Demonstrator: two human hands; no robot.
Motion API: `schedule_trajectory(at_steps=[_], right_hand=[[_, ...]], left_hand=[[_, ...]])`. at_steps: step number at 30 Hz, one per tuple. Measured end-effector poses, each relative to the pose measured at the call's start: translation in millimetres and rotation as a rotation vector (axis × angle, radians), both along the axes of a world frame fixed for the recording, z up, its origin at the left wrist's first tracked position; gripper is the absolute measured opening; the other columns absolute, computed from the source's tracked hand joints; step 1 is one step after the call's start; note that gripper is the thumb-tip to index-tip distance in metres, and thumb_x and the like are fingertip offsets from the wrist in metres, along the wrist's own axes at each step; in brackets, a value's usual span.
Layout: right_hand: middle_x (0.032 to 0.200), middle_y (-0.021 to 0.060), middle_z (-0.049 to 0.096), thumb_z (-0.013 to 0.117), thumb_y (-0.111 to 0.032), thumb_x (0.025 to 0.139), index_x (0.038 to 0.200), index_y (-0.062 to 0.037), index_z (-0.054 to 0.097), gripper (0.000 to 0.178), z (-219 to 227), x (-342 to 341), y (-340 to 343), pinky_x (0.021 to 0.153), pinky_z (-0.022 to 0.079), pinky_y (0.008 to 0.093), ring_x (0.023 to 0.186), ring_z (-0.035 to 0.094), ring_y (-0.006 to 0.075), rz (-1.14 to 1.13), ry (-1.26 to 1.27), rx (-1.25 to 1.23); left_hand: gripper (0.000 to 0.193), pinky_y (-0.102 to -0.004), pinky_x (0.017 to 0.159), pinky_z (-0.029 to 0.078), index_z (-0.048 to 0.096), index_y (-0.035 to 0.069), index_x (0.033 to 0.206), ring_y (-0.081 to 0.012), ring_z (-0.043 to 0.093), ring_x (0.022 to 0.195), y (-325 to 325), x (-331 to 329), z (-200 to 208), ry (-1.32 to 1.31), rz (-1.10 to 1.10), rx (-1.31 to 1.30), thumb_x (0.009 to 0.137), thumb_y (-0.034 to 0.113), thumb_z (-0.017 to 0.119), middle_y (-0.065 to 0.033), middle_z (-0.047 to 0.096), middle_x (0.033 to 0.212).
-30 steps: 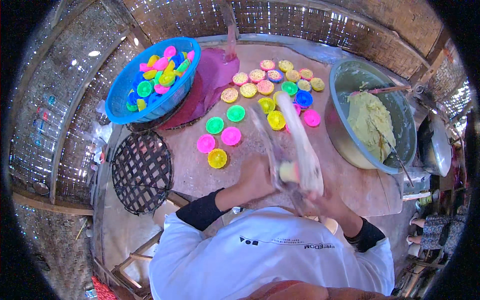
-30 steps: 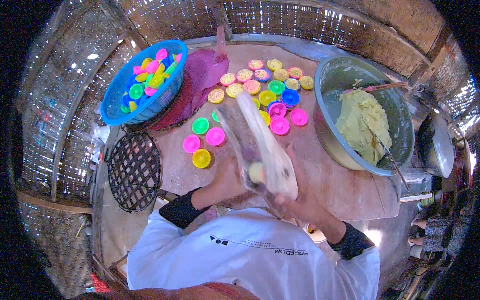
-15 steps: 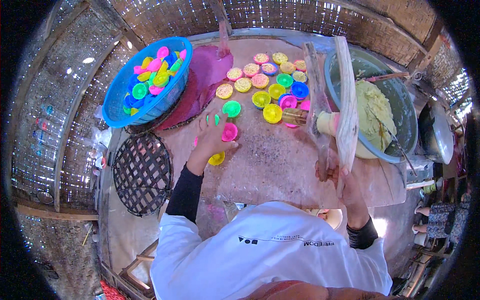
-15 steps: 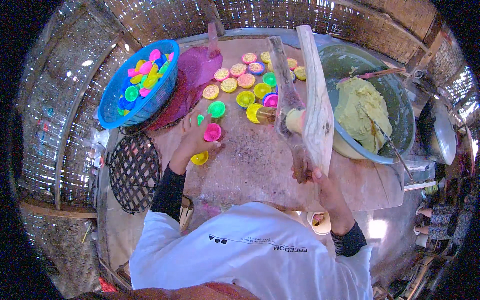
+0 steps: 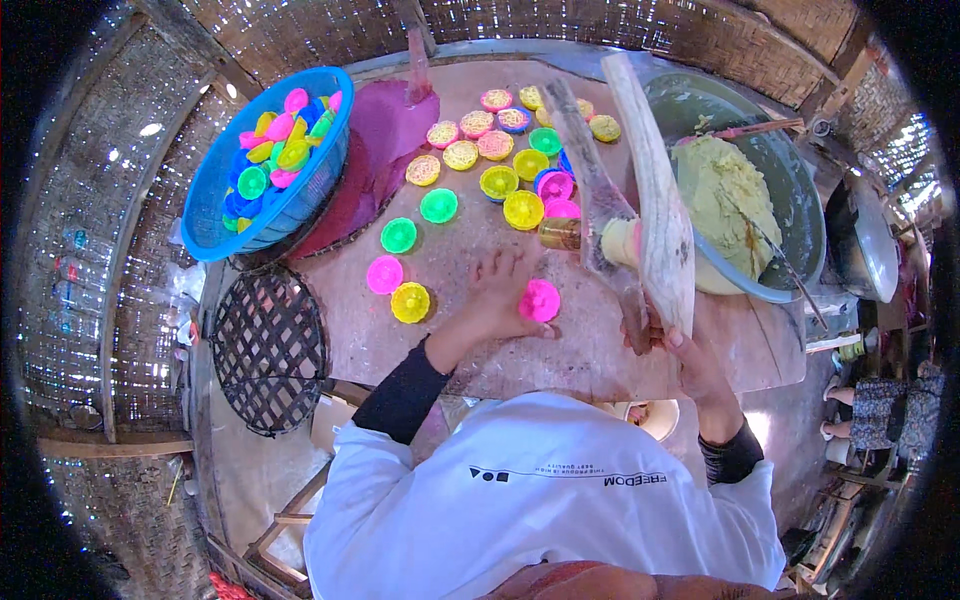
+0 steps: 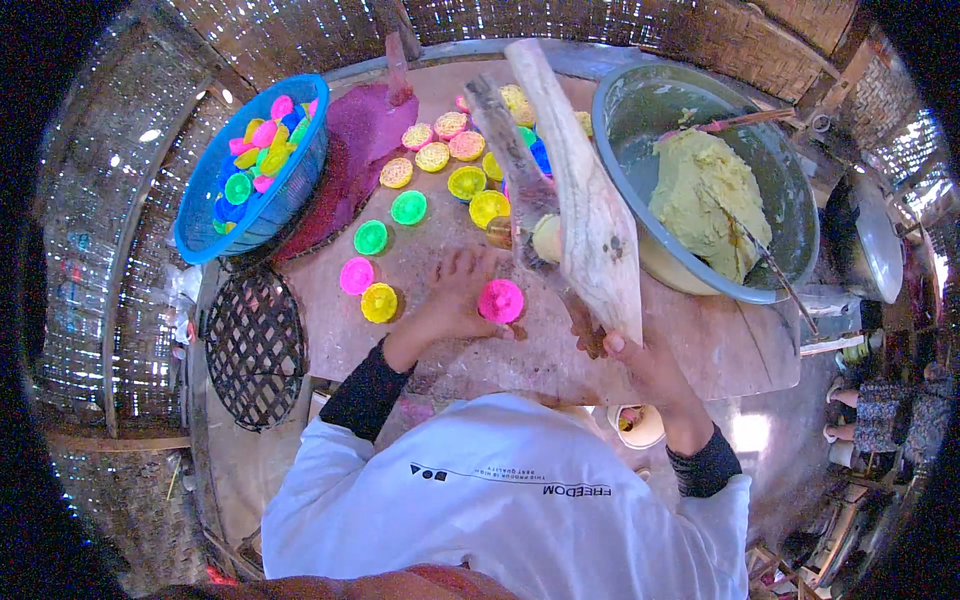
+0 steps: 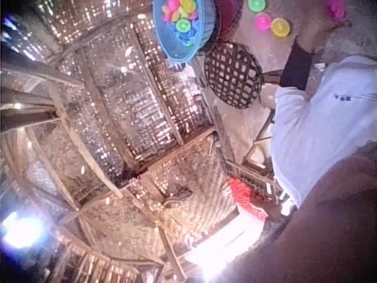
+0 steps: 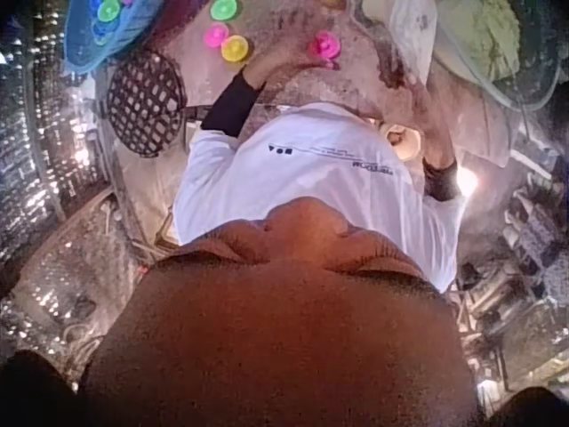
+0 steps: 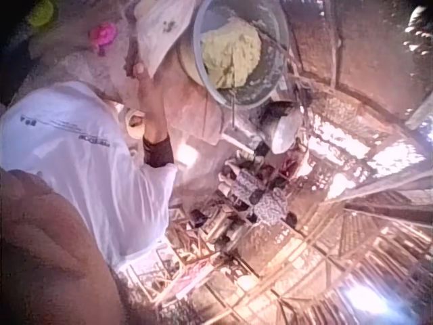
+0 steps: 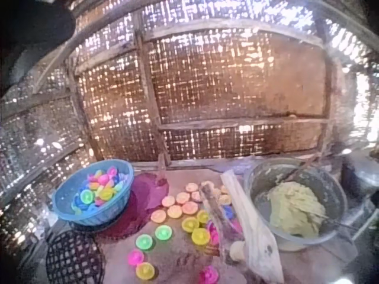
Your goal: The person scoops a yellow dough mixture from a large metal bowl using a spoon and fills a wooden mold. They press the dough into the mold, then invert it onto a table to release the formed cake. The person repeats this process, filling and releasing the dough into various colorful plastic molds arranged on the table.
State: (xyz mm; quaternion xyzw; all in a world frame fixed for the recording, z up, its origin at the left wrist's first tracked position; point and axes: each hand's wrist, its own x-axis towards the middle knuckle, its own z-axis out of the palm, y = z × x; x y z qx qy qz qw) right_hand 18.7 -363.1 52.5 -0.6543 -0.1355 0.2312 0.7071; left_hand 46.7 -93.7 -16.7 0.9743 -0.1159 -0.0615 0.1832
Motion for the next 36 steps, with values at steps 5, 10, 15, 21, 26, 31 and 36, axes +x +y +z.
schedule_trajectory(at_steps=[5, 10, 15, 21, 26, 31, 36], right_hand=[[0.107, 0.0116, 0.054, 0.054, -0.059, 0.077, 0.130, 0.0014, 0.033, 0.083, 9, 10, -9, 0.080, 0.043, 0.0314, 0.092, 0.055, 0.0183, 0.142, -0.020, -0.109], [0.115, 0.0128, 0.051, 0.050, -0.063, 0.077, 0.126, 0.0022, 0.038, 0.082, 7, 28, -11, 0.083, 0.044, 0.0314, 0.099, 0.054, 0.0191, 0.276, -0.148, -0.233], [0.106, 0.0139, 0.055, 0.038, -0.070, 0.076, 0.123, 0.0018, 0.042, 0.086, 36, 78, -3, 0.081, 0.046, 0.0317, 0.095, 0.056, 0.0200, 0.741, 0.342, -0.264], [0.090, 0.0103, 0.058, 0.028, -0.074, 0.076, 0.115, 0.0006, 0.047, 0.086, 33, 87, 22, 0.073, 0.047, 0.0301, 0.083, 0.059, 0.0188, 0.693, 0.350, -0.466], [0.082, 0.0068, 0.055, 0.028, -0.073, 0.078, 0.105, -0.0002, 0.050, 0.080, 1, 97, 24, 0.065, 0.045, 0.0284, 0.071, 0.054, 0.0152, 0.754, 0.303, -0.463], [0.076, 0.0055, 0.053, 0.031, -0.071, 0.080, 0.095, -0.0007, 0.052, 0.075, 3, 89, 33, 0.062, 0.043, 0.0271, 0.067, 0.052, 0.0135, 0.623, 0.250, -0.588], [0.069, 0.0054, 0.053, 0.035, -0.070, 0.080, 0.088, -0.0008, 0.055, 0.073, 2, 86, 33, 0.056, 0.041, 0.0265, 0.061, 0.051, 0.0128, 0.628, 0.227, -0.566]], left_hand=[[0.087, -0.0392, 0.102, 0.026, 0.014, 0.003, 0.138, -0.0306, 0.033, 0.122, 27, 46, 36, -0.185, 0.012, -1.308, 0.078, 0.050, 0.055, -0.0163, 0.035, 0.131], [0.072, -0.0447, 0.096, 0.035, 0.037, 0.011, 0.131, -0.0261, 0.043, 0.113, 23, 59, 121, -0.103, -0.209, -2.059, 0.082, 0.063, 0.038, -0.0020, 0.048, 0.120], [0.070, -0.0450, 0.099, 0.031, 0.041, 0.010, 0.130, -0.0291, 0.046, 0.110, 22, 70, 76, 0.238, -0.929, -2.314, 0.083, 0.062, 0.037, -0.0035, 0.049, 0.112], [0.027, -0.0407, 0.078, 0.042, 0.053, 0.018, 0.095, -0.0215, 0.047, 0.086, 30, 63, 43, 0.118, -0.544, -2.478, 0.086, 0.042, 0.048, 0.0034, 0.047, 0.086], [0.026, -0.0405, 0.074, 0.042, 0.053, 0.015, 0.076, -0.0269, 0.051, 0.080, 41, 64, 13, 0.153, -0.524, -2.623, 0.088, 0.036, 0.043, -0.0003, 0.050, 0.072], [0.028, -0.0394, 0.071, 0.043, 0.053, 0.015, 0.074, -0.0262, 0.051, 0.076, 44, 61, 1, 0.203, -0.571, -2.639, 0.088, 0.036, 0.042, -0.0005, 0.050, 0.070], [0.029, -0.0382, 0.070, 0.043, 0.053, 0.016, 0.072, -0.0248, 0.051, 0.075, 44, 59, 0, 0.228, -0.478, -2.653, 0.088, 0.036, 0.041, 0.0003, 0.051, 0.068]])
